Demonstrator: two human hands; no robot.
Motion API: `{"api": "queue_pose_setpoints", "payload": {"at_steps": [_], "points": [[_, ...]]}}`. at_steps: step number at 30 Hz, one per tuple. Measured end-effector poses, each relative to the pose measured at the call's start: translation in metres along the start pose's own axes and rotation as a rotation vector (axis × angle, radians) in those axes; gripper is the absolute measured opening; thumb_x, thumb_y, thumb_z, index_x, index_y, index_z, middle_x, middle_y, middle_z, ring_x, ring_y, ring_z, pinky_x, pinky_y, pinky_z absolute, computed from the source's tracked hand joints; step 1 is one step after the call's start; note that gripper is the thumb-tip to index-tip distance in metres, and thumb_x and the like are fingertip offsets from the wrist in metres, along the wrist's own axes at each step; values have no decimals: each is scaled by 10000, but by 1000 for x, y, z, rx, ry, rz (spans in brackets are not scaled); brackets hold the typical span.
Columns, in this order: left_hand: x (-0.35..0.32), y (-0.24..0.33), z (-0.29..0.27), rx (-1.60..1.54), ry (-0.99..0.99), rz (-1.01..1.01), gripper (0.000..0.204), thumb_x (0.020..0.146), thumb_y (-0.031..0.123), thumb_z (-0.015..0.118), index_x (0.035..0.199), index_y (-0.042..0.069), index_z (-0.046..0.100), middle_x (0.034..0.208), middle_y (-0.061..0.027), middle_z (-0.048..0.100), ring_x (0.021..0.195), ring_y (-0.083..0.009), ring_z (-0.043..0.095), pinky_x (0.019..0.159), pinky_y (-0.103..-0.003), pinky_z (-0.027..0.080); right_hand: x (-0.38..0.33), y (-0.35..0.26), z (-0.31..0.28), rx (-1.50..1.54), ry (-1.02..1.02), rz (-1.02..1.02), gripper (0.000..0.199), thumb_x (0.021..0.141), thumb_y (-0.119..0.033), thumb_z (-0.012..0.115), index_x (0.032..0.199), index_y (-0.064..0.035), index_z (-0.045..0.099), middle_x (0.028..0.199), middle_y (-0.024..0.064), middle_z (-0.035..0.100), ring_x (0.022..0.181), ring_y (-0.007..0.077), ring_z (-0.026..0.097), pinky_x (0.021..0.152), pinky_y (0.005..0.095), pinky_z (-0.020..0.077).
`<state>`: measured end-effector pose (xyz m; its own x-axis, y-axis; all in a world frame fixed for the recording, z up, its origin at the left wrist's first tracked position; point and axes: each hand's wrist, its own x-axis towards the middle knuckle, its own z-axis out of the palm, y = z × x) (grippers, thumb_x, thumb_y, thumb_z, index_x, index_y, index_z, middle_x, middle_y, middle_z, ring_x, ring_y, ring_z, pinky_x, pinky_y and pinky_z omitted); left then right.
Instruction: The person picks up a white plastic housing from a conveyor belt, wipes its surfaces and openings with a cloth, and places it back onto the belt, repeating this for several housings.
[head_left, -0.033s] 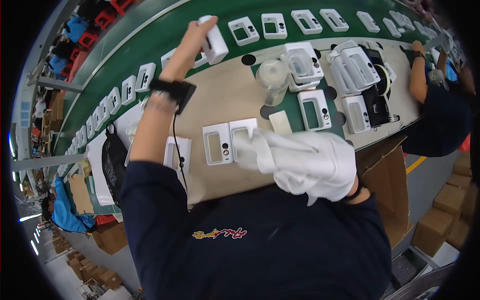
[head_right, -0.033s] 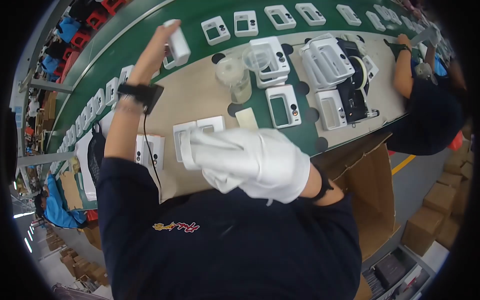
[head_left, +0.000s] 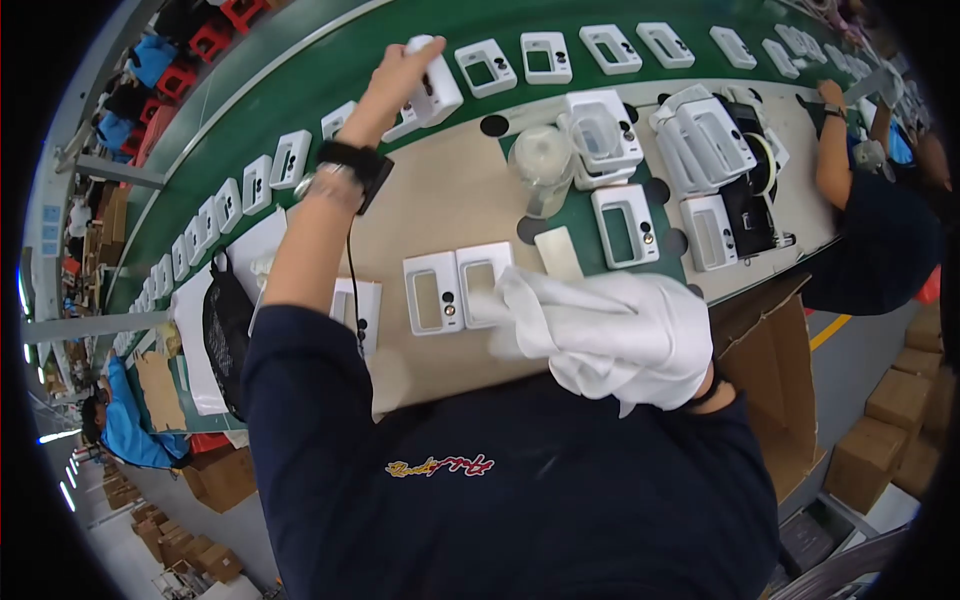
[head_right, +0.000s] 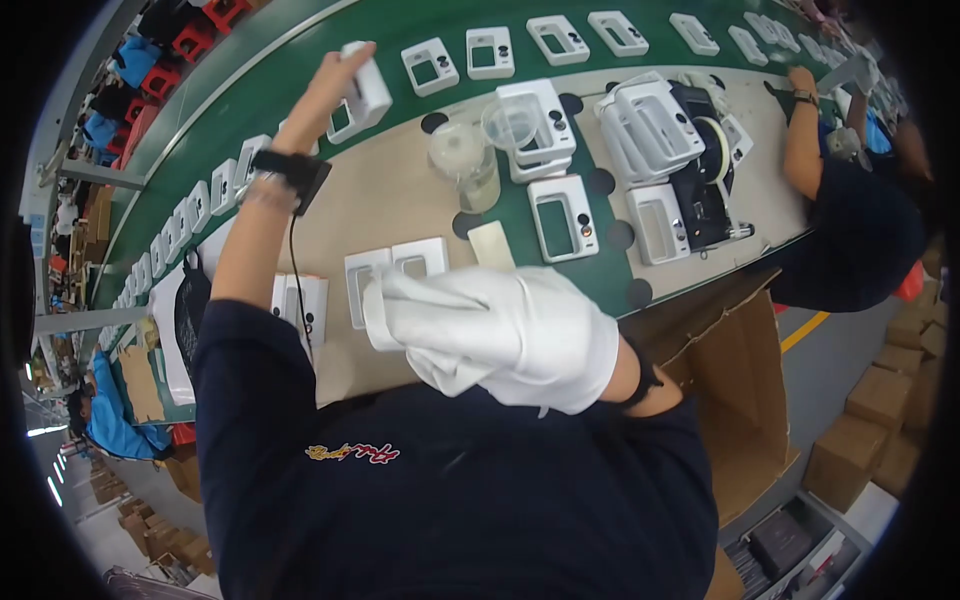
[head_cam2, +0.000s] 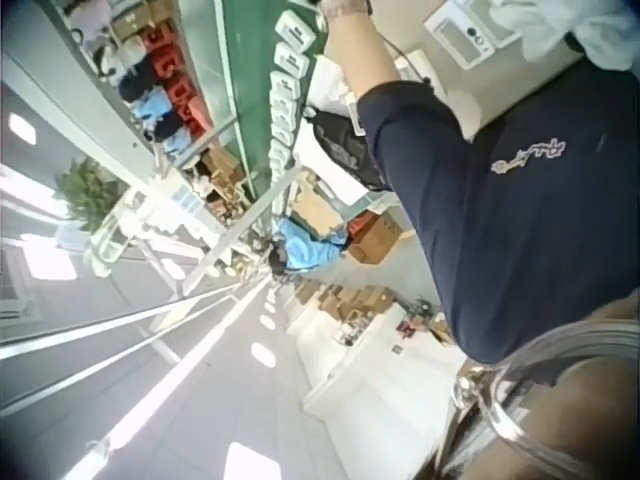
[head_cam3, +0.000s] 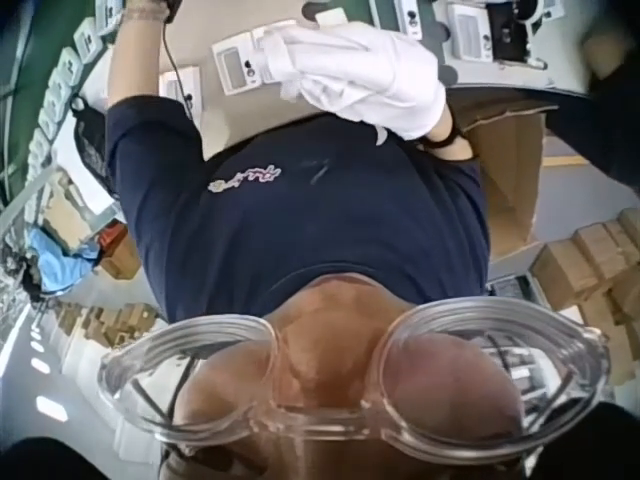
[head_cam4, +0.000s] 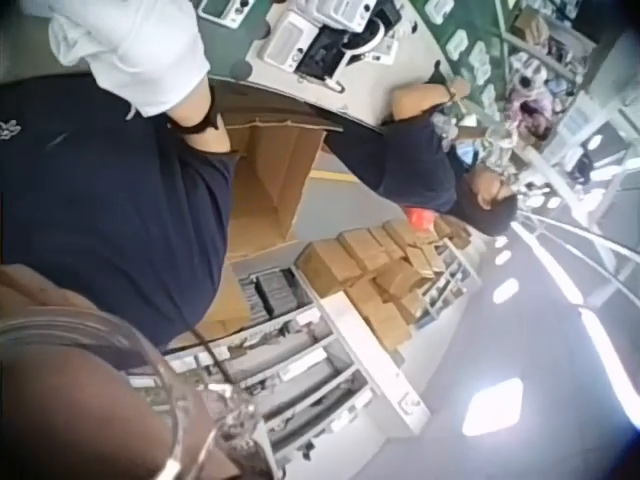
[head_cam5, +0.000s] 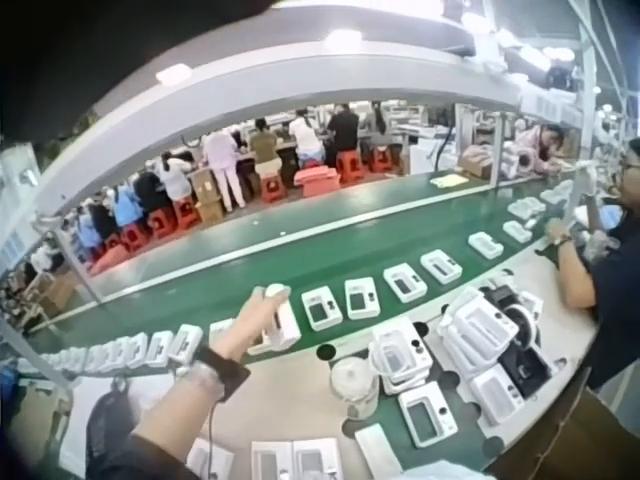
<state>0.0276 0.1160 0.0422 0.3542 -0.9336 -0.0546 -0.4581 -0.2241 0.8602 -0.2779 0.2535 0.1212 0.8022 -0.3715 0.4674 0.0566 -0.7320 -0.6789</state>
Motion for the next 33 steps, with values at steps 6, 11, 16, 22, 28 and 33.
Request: {"api": "queue_pose_setpoints", "payload": {"at_steps": [6,11,16,22,28,33], "points": [[42,-9,36,899,127,-85,675,704,567,409,1173,82,405,1171,-253,375,1116,-426,285,907,-504,192,-15,-5,-5,-117,142,144,261,576,-57,641,836,-75,629,761,102,602,593,236,569,519,261,437],[64,-62,-8,766,165,-20,641,665,513,490,1199,170,399,1237,-218,312,1166,-392,212,912,-526,161,-49,4,-11,93,470,480,171,616,-108,655,776,-55,625,745,118,594,637,201,570,564,273,424],[42,-78,-14,1052,131,162,464,690,304,532,1115,148,431,1098,-201,443,1059,-326,360,859,-494,234,-45,8,-14,191,485,506,178,656,-156,654,788,-43,618,760,114,596,675,192,570,606,276,428],[-53,-14,-17,-143,106,437,336,754,76,527,1059,105,389,714,-71,533,487,-120,496,436,-230,364,-10,7,-22,-209,349,182,214,694,-163,633,855,-26,598,805,88,595,693,180,563,637,287,440],[-180,31,-16,-737,56,427,462,755,26,484,1169,88,289,750,-59,537,455,-64,423,398,-186,340,32,6,14,-160,198,94,213,708,-122,607,892,-18,585,832,84,592,694,176,561,640,276,446],[-247,18,-35,-1005,-88,171,443,720,-1,434,1147,38,324,587,-43,446,389,-75,352,367,-197,288,89,-11,67,-111,38,27,218,720,-89,585,924,-12,573,854,81,590,695,173,558,643,266,451]]}}
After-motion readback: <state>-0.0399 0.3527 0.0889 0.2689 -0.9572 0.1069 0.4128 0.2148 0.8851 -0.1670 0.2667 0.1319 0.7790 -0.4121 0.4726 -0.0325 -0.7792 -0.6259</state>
